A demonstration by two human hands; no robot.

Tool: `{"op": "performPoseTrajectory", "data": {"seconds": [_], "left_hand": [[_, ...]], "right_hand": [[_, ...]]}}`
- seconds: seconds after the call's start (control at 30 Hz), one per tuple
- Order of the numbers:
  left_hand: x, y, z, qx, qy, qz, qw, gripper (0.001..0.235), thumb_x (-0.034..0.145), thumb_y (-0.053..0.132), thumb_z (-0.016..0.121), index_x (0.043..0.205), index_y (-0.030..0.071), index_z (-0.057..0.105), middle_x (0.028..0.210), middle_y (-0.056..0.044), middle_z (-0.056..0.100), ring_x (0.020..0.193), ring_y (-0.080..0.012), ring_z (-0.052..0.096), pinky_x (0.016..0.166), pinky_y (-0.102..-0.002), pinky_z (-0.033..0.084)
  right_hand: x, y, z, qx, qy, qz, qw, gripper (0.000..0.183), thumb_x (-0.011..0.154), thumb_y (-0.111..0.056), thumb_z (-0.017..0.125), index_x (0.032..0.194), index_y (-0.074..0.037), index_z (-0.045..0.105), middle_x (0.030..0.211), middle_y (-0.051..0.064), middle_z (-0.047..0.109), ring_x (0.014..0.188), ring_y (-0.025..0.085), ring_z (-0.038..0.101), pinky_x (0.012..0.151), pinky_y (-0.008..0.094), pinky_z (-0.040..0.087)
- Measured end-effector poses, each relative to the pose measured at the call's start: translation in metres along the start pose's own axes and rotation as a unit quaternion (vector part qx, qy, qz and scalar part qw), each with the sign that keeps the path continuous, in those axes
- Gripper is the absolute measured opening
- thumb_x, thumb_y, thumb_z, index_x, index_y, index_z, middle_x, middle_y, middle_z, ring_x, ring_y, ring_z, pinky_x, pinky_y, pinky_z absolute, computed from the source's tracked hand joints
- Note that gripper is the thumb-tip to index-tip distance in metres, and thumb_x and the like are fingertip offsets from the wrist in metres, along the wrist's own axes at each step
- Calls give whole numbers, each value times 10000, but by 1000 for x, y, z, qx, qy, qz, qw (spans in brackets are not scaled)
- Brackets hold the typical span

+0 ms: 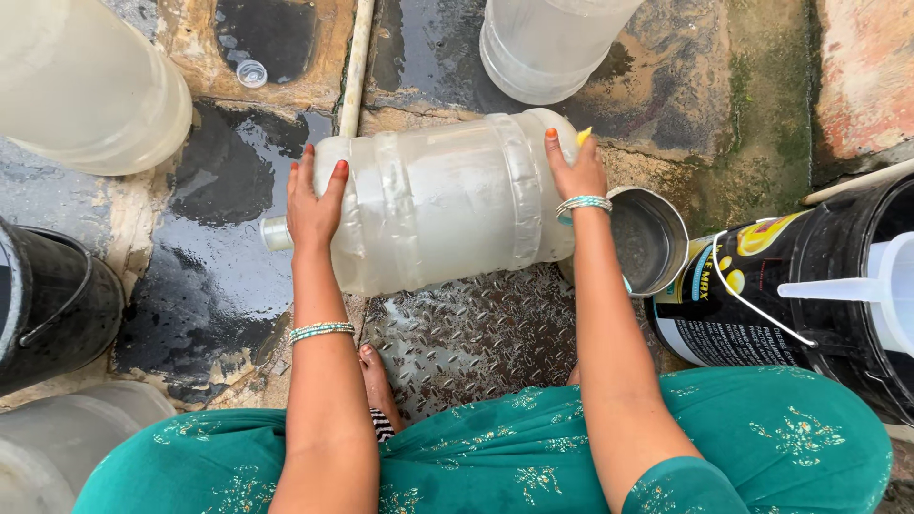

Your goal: The person scrubs the inside of a small glass jar with a toothbrush, then uses a yellow sponge to scrub the exterior of a large plastic water dispenser bottle. The person rotates the bottle to clean different sides.

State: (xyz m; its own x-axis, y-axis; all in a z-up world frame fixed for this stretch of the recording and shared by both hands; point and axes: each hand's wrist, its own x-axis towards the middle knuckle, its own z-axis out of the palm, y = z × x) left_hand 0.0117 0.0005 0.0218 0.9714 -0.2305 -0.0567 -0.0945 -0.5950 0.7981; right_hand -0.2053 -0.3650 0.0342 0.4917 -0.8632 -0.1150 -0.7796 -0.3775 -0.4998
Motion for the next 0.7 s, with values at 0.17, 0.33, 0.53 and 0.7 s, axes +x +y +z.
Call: {"op": "performPoseTrajectory", "data": {"seconds": [0.17, 0.33, 0.53, 0.7], "left_hand": [[3, 16, 0, 10, 11, -59, 998, 769, 814, 685, 666, 1480, 326, 528, 1560, -76, 476, 1457, -265, 415, 1130, -438, 372], [6, 21, -4, -14, 22, -75, 997, 739, 798, 675, 686, 1443, 333, 572, 1528, -66, 519, 1410, -263, 475, 1111, -427, 399], [9, 20, 0, -12, 38, -80, 996, 722, 785, 672, 719, 1418, 348, 600, 1502, -66, 539, 1394, -260, 491, 1102, -429, 402], [10, 19, 8, -18, 43, -93, 995, 722, 764, 676, 725, 1408, 371, 603, 1513, -42, 536, 1395, -244, 501, 1100, -418, 418]], "right_hand": [[-89, -101, 39, -115, 43, -222, 967, 840, 1007, -705, 260, 1570, -91, 369, 1647, 230, 301, 1541, 416, 234, 1263, 517, 123], [-199, -185, 103, 31, -48, -484, 873, 900, 1031, -676, 302, 1624, -4, 220, 1680, 232, 275, 1574, 351, 235, 1297, 496, 145], [-112, -96, 40, -174, 41, -298, 938, 993, 1025, -749, 179, 1597, 59, 256, 1664, 242, 269, 1566, 366, 190, 1280, 495, 73], [-83, -48, -3, -153, 79, -169, 970, 969, 1005, -743, 133, 1610, 9, 228, 1679, 249, 183, 1571, 388, 118, 1258, 529, 17]]}}
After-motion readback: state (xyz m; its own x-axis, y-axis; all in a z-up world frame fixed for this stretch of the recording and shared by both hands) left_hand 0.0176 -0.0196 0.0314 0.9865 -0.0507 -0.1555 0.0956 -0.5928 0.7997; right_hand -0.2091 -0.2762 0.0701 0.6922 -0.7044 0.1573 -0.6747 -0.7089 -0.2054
